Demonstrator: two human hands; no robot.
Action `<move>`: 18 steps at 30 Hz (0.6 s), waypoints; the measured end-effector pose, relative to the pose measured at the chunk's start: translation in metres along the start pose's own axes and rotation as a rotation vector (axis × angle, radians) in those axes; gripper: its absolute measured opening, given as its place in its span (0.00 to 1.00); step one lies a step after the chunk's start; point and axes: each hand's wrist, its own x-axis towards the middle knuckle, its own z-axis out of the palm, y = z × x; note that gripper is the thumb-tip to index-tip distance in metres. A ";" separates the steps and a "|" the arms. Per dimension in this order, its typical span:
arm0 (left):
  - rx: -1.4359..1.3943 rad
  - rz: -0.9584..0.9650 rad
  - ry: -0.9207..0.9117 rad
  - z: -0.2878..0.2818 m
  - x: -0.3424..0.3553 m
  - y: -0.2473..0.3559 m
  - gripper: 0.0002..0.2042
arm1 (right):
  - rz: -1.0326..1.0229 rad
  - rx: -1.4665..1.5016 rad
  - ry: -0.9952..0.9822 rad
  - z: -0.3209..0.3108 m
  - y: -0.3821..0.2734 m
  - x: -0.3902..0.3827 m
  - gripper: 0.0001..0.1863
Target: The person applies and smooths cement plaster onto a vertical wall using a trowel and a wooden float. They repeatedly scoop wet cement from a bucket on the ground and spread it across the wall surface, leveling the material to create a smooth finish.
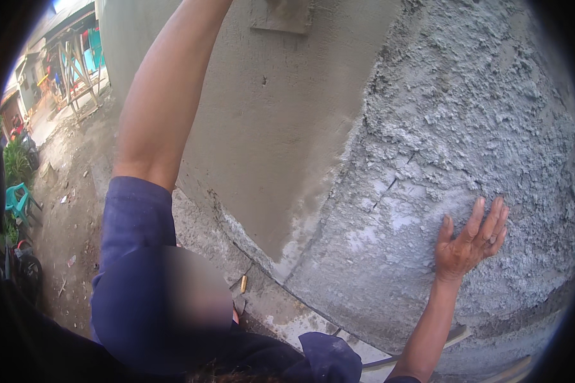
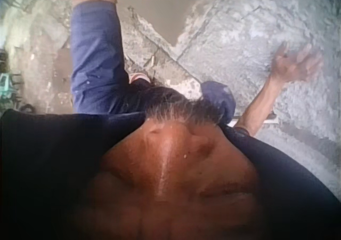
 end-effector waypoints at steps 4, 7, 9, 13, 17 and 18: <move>-0.015 0.024 -0.064 -0.009 -0.029 0.005 0.27 | 0.009 -0.006 0.004 0.003 0.000 0.000 0.31; -0.012 0.093 -0.056 -0.001 -0.149 -0.047 0.28 | -0.020 -0.019 0.009 0.004 0.003 0.001 0.32; -0.096 0.007 -0.112 -0.025 -0.202 -0.095 0.28 | -0.033 -0.013 0.001 0.001 0.001 -0.001 0.32; -0.116 -0.328 -0.184 -0.060 -0.278 -0.160 0.27 | -0.084 0.005 0.048 0.000 -0.005 0.005 0.31; -0.115 -0.500 -0.124 -0.074 -0.374 -0.214 0.27 | -0.121 -0.016 0.069 -0.002 -0.006 0.006 0.30; -0.138 -0.562 -0.111 -0.076 -0.400 -0.225 0.27 | -0.122 -0.013 0.071 -0.002 -0.006 0.006 0.30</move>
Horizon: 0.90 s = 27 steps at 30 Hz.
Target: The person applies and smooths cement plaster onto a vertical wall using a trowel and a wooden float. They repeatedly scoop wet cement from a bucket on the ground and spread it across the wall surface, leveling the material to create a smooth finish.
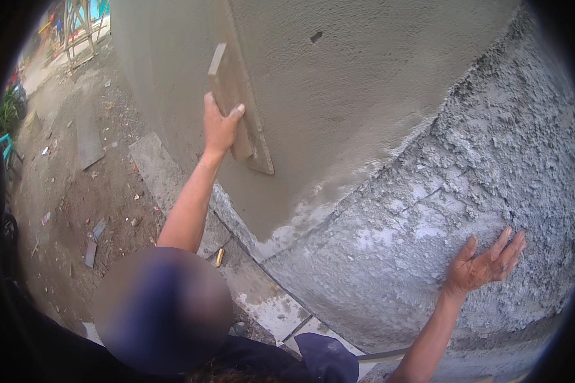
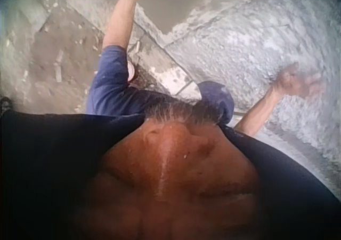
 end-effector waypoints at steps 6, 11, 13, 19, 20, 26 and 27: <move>-0.308 -0.574 0.108 0.007 -0.173 -0.105 0.32 | 0.003 0.028 0.009 0.003 -0.001 -0.005 0.31; -0.266 -0.431 0.144 0.064 -0.216 -0.040 0.32 | 0.031 -0.018 -0.057 0.006 0.008 -0.012 0.32; -0.325 -0.309 0.165 0.062 -0.153 -0.016 0.30 | 0.031 -0.013 -0.055 0.004 0.010 -0.010 0.32; -0.312 0.060 0.095 0.034 0.049 0.098 0.23 | 0.029 -0.022 -0.018 0.003 0.002 0.000 0.32; -0.229 0.101 0.091 0.031 0.072 0.106 0.21 | 0.038 -0.012 -0.030 0.003 0.001 -0.001 0.32; -0.100 0.204 0.133 0.017 0.289 0.182 0.27 | 0.056 0.014 -0.051 0.001 0.003 0.000 0.31; -0.125 0.222 0.158 0.016 0.324 0.199 0.27 | 0.063 0.011 -0.055 0.002 0.004 -0.001 0.31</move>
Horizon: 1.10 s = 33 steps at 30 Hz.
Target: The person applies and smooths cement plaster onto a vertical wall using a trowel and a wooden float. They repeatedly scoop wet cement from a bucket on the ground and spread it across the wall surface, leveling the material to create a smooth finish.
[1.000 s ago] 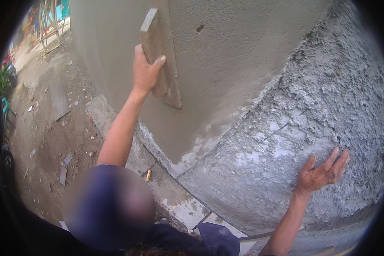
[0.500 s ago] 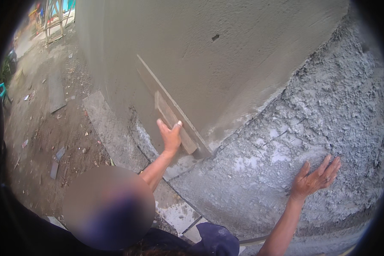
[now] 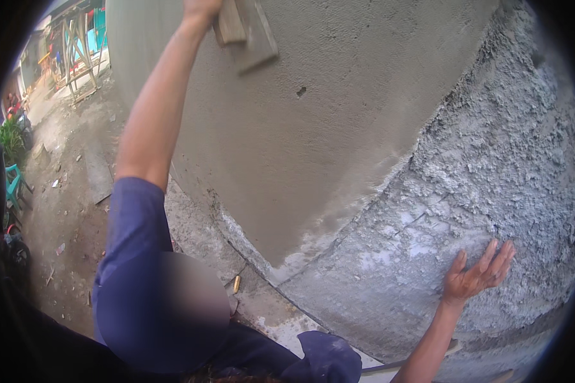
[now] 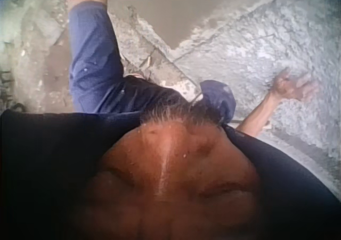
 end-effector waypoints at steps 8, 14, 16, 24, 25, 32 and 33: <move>0.062 -0.008 -0.133 -0.042 -0.007 -0.067 0.27 | 0.013 -0.008 -0.001 0.002 0.004 -0.004 0.31; 0.102 -0.250 -0.222 -0.119 -0.348 -0.171 0.34 | -0.024 0.069 0.014 0.003 -0.002 -0.004 0.32; -0.006 -0.354 -0.156 -0.110 -0.449 -0.156 0.33 | -0.033 0.055 0.017 0.002 0.002 -0.003 0.32; -0.127 -0.137 -0.095 -0.026 -0.394 -0.026 0.28 | 0.008 -0.012 -0.009 0.001 0.003 -0.004 0.31; -0.093 -0.082 -0.108 -0.019 -0.368 -0.009 0.27 | 0.012 -0.006 -0.005 0.002 0.003 -0.005 0.31; 0.037 0.205 -0.180 0.023 -0.172 0.060 0.26 | 0.041 0.007 0.010 0.002 0.004 -0.003 0.30; 0.084 0.291 -0.190 0.026 -0.141 0.068 0.27 | 0.040 0.013 0.013 0.001 0.002 -0.002 0.30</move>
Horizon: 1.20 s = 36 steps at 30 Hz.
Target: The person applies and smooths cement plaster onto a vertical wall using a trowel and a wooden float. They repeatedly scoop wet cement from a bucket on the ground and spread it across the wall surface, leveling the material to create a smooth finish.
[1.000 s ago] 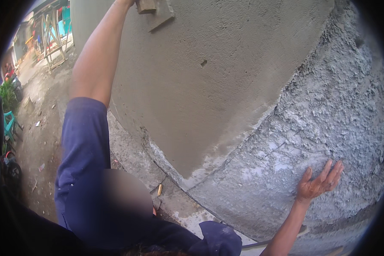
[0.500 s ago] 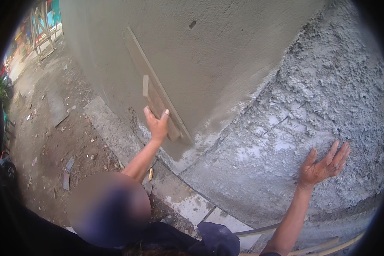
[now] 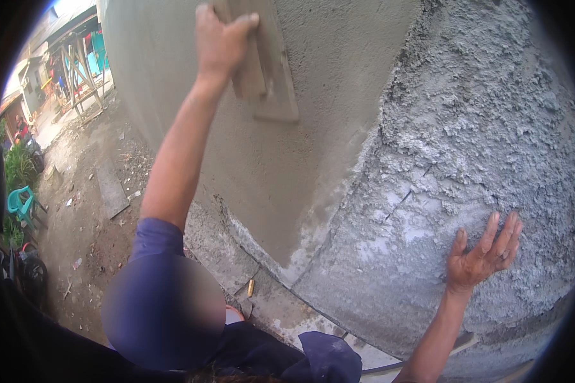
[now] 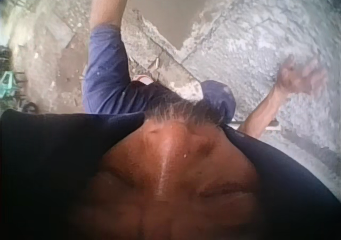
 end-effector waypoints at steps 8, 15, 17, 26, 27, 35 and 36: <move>0.130 0.020 0.013 0.014 0.018 0.051 0.26 | -0.016 -0.025 0.010 0.001 0.004 -0.002 0.29; 0.051 0.036 -0.219 0.003 -0.243 0.027 0.30 | -0.021 -0.047 -0.016 -0.003 0.003 -0.004 0.30; 0.106 -0.063 -0.333 -0.008 -0.329 0.028 0.35 | -0.012 -0.056 -0.034 -0.003 0.001 -0.007 0.31; 0.054 0.114 -0.288 0.004 -0.275 0.060 0.35 | 0.037 -0.033 -0.054 -0.003 0.004 -0.011 0.30; 0.078 0.191 -0.271 0.007 -0.223 0.071 0.35 | 0.043 -0.018 -0.060 -0.003 0.002 -0.012 0.30; 0.142 0.088 -0.058 0.014 0.128 0.036 0.26 | 0.045 -0.011 -0.060 -0.007 0.002 -0.010 0.30; 0.167 0.089 -0.059 0.002 0.149 0.007 0.27 | 0.043 -0.007 -0.055 -0.005 0.000 -0.011 0.30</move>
